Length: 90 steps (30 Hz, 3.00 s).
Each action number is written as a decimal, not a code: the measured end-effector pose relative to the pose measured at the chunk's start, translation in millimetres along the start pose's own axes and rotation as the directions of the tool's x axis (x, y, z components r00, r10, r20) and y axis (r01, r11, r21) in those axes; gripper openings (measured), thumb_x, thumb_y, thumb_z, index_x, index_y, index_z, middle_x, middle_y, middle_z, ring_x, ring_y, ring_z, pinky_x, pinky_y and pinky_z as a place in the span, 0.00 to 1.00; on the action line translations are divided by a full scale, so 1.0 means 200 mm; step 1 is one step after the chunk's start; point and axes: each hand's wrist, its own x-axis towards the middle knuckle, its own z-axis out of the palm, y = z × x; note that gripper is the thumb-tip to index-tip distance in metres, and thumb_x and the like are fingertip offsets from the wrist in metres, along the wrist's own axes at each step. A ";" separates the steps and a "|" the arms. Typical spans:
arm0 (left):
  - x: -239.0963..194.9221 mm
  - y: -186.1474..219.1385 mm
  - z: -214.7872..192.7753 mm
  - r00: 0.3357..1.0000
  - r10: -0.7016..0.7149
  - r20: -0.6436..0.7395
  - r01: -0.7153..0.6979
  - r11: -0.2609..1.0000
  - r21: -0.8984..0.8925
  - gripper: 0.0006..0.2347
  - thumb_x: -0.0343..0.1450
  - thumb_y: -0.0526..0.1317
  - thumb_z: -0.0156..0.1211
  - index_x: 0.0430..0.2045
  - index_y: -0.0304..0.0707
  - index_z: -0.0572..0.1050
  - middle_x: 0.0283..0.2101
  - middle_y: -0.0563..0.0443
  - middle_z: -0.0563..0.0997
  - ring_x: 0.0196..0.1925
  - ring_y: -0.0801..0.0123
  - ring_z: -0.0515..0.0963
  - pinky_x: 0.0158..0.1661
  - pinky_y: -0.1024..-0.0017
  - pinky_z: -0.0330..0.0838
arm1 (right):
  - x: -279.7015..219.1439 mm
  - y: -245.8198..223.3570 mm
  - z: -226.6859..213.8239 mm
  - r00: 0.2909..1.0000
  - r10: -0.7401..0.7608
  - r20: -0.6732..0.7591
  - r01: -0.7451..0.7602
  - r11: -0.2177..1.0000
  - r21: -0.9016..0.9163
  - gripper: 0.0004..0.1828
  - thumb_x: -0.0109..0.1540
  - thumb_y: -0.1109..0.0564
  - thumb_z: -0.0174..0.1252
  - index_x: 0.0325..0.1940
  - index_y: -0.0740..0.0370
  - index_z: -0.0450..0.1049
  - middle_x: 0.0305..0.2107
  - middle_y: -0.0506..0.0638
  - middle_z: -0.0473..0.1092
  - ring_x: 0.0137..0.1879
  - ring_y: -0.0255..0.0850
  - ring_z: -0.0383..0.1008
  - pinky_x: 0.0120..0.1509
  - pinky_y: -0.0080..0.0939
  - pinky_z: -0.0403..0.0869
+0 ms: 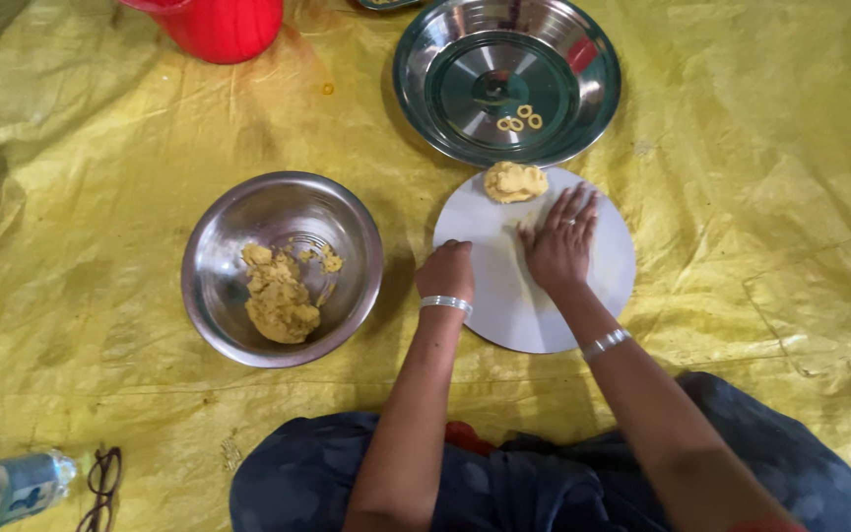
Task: The person rolls small pieces of yellow dough into thin ropes on a white plate, then joins the ends to form rings and places them into a metal bowl. The person repeats this process multiple times, taking dough from a larger bowl and shaping it by hand.
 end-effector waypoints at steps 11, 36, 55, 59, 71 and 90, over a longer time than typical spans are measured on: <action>-0.01 0.03 -0.03 1.000 0.009 0.008 -0.009 1.000 -0.013 0.12 0.73 0.35 0.47 0.43 0.42 0.80 0.50 0.48 0.81 0.51 0.52 0.81 0.48 0.55 0.77 | -0.51 -0.20 0.02 0.933 -0.173 0.316 0.190 0.982 -0.022 0.50 0.66 0.36 0.43 0.77 0.78 0.37 0.74 0.73 0.33 0.79 0.69 0.27 0.79 0.65 0.38; 0.01 0.02 -0.06 0.992 -0.075 0.099 0.087 0.990 -0.114 0.17 0.74 0.37 0.44 0.52 0.51 0.79 0.50 0.39 0.81 0.51 0.46 0.81 0.50 0.51 0.76 | 0.19 0.30 0.34 0.938 0.272 0.215 -0.312 0.932 0.182 0.43 0.70 0.33 0.33 0.81 0.62 0.40 0.78 0.65 0.35 0.83 0.66 0.29 0.80 0.73 0.39; -0.03 0.02 -0.02 0.996 -0.081 0.046 0.086 0.989 -0.118 0.17 0.72 0.34 0.45 0.51 0.49 0.80 0.50 0.41 0.82 0.51 0.48 0.82 0.51 0.55 0.77 | -0.01 0.11 0.04 0.993 0.114 -0.043 -0.112 0.992 0.051 0.50 0.67 0.32 0.42 0.80 0.72 0.40 0.76 0.75 0.29 0.81 0.70 0.23 0.78 0.72 0.28; 0.01 0.04 -0.08 0.995 -0.088 0.056 0.093 0.991 -0.094 0.17 0.72 0.34 0.45 0.51 0.50 0.79 0.51 0.41 0.81 0.51 0.48 0.81 0.50 0.54 0.76 | 0.11 0.14 0.04 0.991 0.064 -0.117 -0.051 0.992 0.114 0.47 0.68 0.36 0.42 0.81 0.69 0.41 0.78 0.72 0.30 0.83 0.69 0.24 0.81 0.70 0.31; -0.01 0.04 -0.05 0.998 -0.066 0.017 0.067 0.994 -0.090 0.17 0.72 0.34 0.46 0.51 0.48 0.79 0.49 0.41 0.82 0.50 0.48 0.82 0.50 0.55 0.77 | -0.02 0.10 0.02 0.992 0.068 0.111 -0.060 0.996 -0.071 0.53 0.66 0.26 0.38 0.80 0.68 0.38 0.75 0.72 0.30 0.81 0.67 0.26 0.81 0.64 0.37; -0.01 0.05 -0.01 0.997 -0.078 -0.002 0.078 0.993 -0.088 0.15 0.74 0.35 0.45 0.50 0.45 0.79 0.52 0.45 0.82 0.50 0.49 0.82 0.49 0.55 0.77 | 0.00 0.17 -0.03 0.966 -0.104 0.236 0.135 0.984 -0.120 0.55 0.66 0.23 0.30 0.79 0.70 0.32 0.76 0.66 0.27 0.81 0.62 0.21 0.81 0.63 0.34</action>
